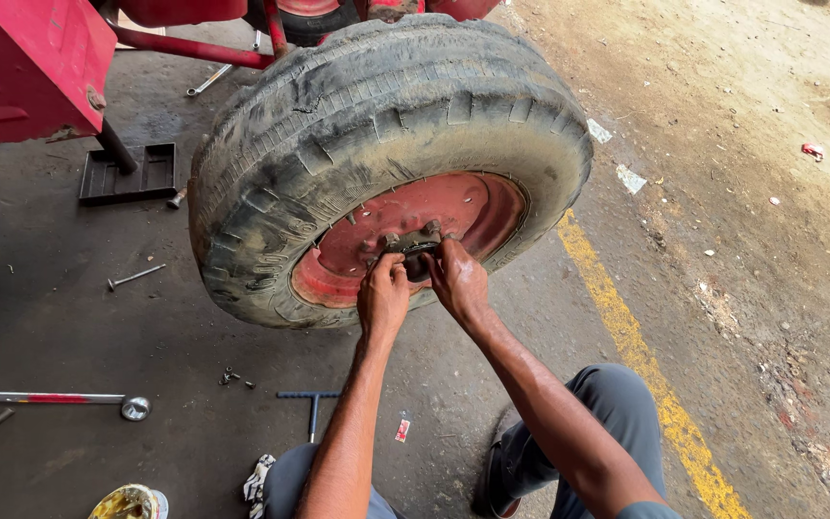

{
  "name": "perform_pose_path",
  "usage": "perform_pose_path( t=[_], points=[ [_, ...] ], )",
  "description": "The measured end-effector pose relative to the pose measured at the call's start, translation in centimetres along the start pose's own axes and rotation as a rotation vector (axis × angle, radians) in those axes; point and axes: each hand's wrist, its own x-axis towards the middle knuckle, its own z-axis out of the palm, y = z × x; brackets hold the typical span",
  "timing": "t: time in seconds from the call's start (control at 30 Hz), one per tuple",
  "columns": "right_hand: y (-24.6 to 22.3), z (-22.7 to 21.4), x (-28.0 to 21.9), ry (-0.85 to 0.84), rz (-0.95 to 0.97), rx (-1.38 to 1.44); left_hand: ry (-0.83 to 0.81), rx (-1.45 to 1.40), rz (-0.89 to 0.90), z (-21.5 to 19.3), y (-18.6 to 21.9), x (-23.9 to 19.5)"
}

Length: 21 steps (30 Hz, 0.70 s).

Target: The person works on a vehicle wheel hub, inserting and tightening a cotter pin by hand. They then wipe their hands with a cloth and use a T-handle tool to tighten the hub nut.

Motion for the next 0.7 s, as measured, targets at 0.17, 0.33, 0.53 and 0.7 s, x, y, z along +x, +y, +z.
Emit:
perform_pose_path(
  t=[0.17,0.33,0.53,0.7],
  points=[
    [0.21,0.55,0.18,-0.082,0.095,-0.081,0.007,-0.004,-0.006,0.05,0.13,0.01],
    [0.18,0.71,-0.2,0.018,0.013,-0.036,0.029,0.001,-0.002,0.26,-0.08,-0.05],
    [-0.44,0.44,-0.2,0.018,0.055,-0.035,0.033,0.029,-0.019,0.4,-0.41,-0.14],
    [-0.15,0.69,-0.04,-0.038,0.072,-0.095,0.045,0.045,-0.034,0.43,-0.4,-0.28]
  ],
)
